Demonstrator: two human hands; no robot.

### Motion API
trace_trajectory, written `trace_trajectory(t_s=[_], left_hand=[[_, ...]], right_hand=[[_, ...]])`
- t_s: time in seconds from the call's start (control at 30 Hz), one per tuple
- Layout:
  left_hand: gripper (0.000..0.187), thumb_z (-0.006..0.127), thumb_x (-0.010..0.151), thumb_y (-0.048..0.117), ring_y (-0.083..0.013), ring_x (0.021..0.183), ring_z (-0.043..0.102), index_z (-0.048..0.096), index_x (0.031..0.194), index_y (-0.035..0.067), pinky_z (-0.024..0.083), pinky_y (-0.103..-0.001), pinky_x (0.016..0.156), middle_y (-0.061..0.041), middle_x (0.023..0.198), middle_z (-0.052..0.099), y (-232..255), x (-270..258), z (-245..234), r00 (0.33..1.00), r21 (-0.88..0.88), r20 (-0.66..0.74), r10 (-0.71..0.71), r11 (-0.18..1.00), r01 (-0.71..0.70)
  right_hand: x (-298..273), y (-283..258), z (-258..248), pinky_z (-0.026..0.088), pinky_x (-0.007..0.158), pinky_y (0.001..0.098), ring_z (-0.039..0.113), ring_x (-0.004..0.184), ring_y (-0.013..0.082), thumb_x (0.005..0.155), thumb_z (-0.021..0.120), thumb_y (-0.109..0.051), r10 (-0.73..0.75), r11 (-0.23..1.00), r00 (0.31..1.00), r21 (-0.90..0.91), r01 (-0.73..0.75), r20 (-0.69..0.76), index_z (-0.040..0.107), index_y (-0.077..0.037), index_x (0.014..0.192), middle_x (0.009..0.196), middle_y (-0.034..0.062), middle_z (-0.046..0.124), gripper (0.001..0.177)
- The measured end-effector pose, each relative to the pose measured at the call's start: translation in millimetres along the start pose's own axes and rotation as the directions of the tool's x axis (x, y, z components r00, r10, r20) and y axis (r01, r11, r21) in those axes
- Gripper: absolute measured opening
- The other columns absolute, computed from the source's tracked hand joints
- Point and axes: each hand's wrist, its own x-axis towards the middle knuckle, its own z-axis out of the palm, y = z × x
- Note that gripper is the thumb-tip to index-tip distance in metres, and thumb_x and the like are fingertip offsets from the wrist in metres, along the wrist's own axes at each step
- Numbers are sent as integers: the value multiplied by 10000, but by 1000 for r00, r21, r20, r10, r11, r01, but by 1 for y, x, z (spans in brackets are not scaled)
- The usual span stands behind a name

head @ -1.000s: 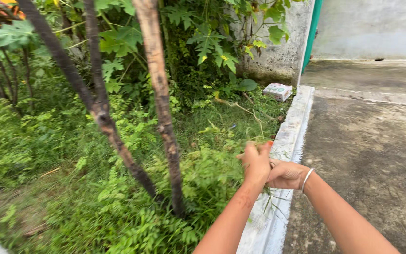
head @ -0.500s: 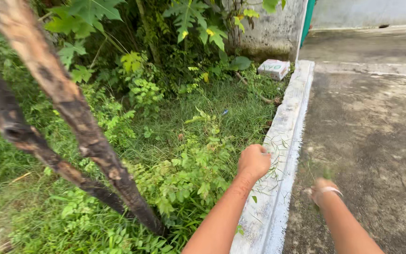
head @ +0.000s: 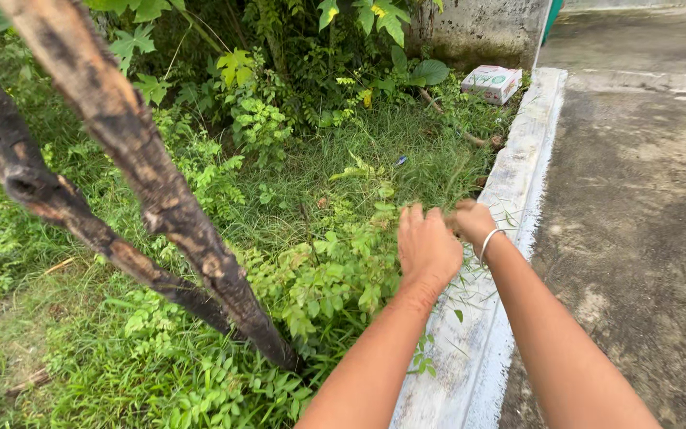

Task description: The person pulls out weeds and grass from around the base of trees by hand, tossing some of the pulled vegetation into a metal bowl.

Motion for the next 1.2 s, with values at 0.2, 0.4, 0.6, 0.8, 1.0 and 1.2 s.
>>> trace_trajectory(t_s=[0.2,0.4,0.6,0.8,1.0,1.2], left_hand=[[540,364,1000,444,-322,1521,283,625,1365,144,114,-608,1200,-77,1569,443,25,-34,-30,928,-229,283,244,956,-181],[689,332,954,577,-313,1498,274,463,1506,186,31,-644,1185,-37,1581,411,10,-71,-95,958,-252,287,15,966,61],[710,242,1075,590,-353,1379,518,590,1357,39,243,-447,1262,-186,1426,615,11,-138,-133,978,-494,182,105,869,-1],[581,348,1103,469,-258,1247,617,619,1298,-6,429,-385,1120,-178,1333,681,-87,-219,-201,942,-671,219,255,740,-44],[663,336,1068,584,-231,1279,578,566,1348,28,387,-386,1086,-142,1366,621,-144,-261,-244,715,-501,578,-394,521,691],[384,664,939,461,-325,961,713,775,1015,101,552,-442,890,-163,1023,744,-148,-284,-300,754,-55,202,-625,762,646]], right_hand=[[-11,54,-30,444,1099,425,548,1288,275,1021,552,-323,-345,826,796,-242,509,497,511,-10,1418,1411,165,580,507],[-134,-53,15,474,1055,425,578,1253,273,972,611,-347,-114,164,923,-910,382,367,584,-83,1332,1366,138,616,447],[-238,-76,109,504,1011,426,608,1219,272,923,670,-370,-202,-142,836,-859,491,511,658,-156,1246,1320,110,651,388],[-336,-40,226,534,967,427,638,1185,270,874,730,-393,-45,-343,759,-724,598,649,731,-229,1160,1275,83,686,330],[-414,-56,334,547,957,434,657,1169,260,838,784,-432,311,-501,767,-589,634,561,734,-234,1199,1266,46,698,414],[-447,-61,372,566,952,439,678,1168,242,815,819,-449,405,-518,770,-571,638,494,719,-230,1259,1273,25,703,505]])
